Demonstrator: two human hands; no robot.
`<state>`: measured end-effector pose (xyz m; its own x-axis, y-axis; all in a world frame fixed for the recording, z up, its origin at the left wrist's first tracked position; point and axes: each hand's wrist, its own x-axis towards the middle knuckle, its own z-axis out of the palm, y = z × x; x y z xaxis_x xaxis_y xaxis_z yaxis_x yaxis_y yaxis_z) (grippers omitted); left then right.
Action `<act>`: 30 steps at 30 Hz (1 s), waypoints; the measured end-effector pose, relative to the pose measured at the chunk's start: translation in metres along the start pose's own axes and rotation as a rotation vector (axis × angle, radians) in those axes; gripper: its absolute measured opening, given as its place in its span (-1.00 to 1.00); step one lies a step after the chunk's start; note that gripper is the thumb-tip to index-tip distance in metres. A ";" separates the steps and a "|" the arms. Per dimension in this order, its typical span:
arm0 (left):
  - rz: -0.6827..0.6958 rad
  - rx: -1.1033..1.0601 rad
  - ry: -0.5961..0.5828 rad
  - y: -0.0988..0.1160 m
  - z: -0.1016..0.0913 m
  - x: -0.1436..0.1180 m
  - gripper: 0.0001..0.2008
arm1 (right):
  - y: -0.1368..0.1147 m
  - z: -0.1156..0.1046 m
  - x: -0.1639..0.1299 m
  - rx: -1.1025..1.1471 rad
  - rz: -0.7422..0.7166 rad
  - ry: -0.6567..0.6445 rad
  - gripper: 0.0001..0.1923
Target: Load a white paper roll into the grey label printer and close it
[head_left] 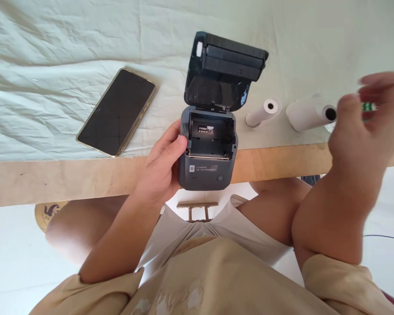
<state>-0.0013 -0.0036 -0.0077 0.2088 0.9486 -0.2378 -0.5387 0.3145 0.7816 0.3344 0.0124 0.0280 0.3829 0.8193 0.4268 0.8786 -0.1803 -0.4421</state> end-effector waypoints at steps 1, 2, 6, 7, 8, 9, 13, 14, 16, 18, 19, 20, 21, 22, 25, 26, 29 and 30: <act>-0.003 -0.018 -0.003 0.000 0.000 0.000 -0.68 | 0.005 0.001 0.001 -0.065 0.073 -0.091 -0.62; -0.012 -0.032 -0.007 0.001 0.001 0.000 -0.67 | 0.008 0.004 0.001 -0.097 0.126 -0.177 -0.60; -0.038 -0.013 -0.011 0.002 0.001 0.000 -0.66 | 0.010 0.014 0.000 -0.118 0.207 -0.298 -0.39; -0.032 -0.001 -0.013 0.002 0.001 0.000 -0.66 | 0.009 0.015 0.000 -0.112 0.221 -0.295 -0.36; -0.021 0.008 -0.013 0.002 0.001 0.000 -0.65 | 0.007 0.016 0.000 -0.092 0.232 -0.285 -0.34; -0.011 0.017 -0.011 0.001 0.000 0.000 -0.65 | 0.006 0.016 0.001 -0.047 0.236 -0.274 -0.29; -0.028 0.028 -0.015 0.000 -0.001 -0.002 -0.65 | 0.004 0.019 0.005 0.336 0.185 -0.237 0.06; -0.037 0.022 -0.026 0.000 0.000 -0.002 -0.65 | 0.007 0.021 0.007 0.498 0.192 -0.246 0.11; -0.039 0.010 -0.041 -0.001 0.000 -0.002 -0.64 | 0.015 0.025 0.012 0.838 0.271 -0.273 0.03; -0.032 0.014 -0.043 -0.001 -0.001 -0.002 -0.63 | 0.028 0.029 0.018 1.101 0.357 -0.280 -0.24; -0.028 0.021 -0.045 -0.002 -0.001 -0.002 -0.62 | 0.034 0.031 0.020 1.159 0.370 -0.265 -0.36; -0.030 0.028 -0.048 -0.002 -0.001 -0.002 -0.62 | 0.040 0.034 0.022 1.190 0.362 -0.238 -0.42; -0.034 0.035 -0.051 -0.001 -0.001 -0.002 -0.63 | 0.044 0.037 0.024 1.203 0.340 -0.206 -0.41; -0.039 0.040 -0.052 -0.001 -0.001 -0.003 -0.64 | 0.048 0.040 0.026 1.197 0.311 -0.173 -0.39; -0.059 0.050 -0.048 0.002 0.000 -0.004 -0.66 | 0.049 0.049 0.032 1.152 0.320 -0.153 -0.44; -0.065 0.053 -0.047 0.002 0.001 -0.004 -0.64 | 0.047 0.051 0.034 1.161 0.376 -0.165 -0.52; -0.074 0.061 -0.045 0.003 0.001 -0.004 -0.60 | 0.043 0.056 0.038 1.247 0.589 -0.213 -0.72; -0.075 0.062 -0.045 0.003 0.001 -0.004 -0.61 | 0.044 0.059 0.039 1.232 0.582 -0.206 -0.66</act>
<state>-0.0033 -0.0066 -0.0038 0.2840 0.9194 -0.2720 -0.4687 0.3807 0.7971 0.3710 0.0682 -0.0210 0.4613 0.8771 -0.1339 -0.2515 -0.0155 -0.9677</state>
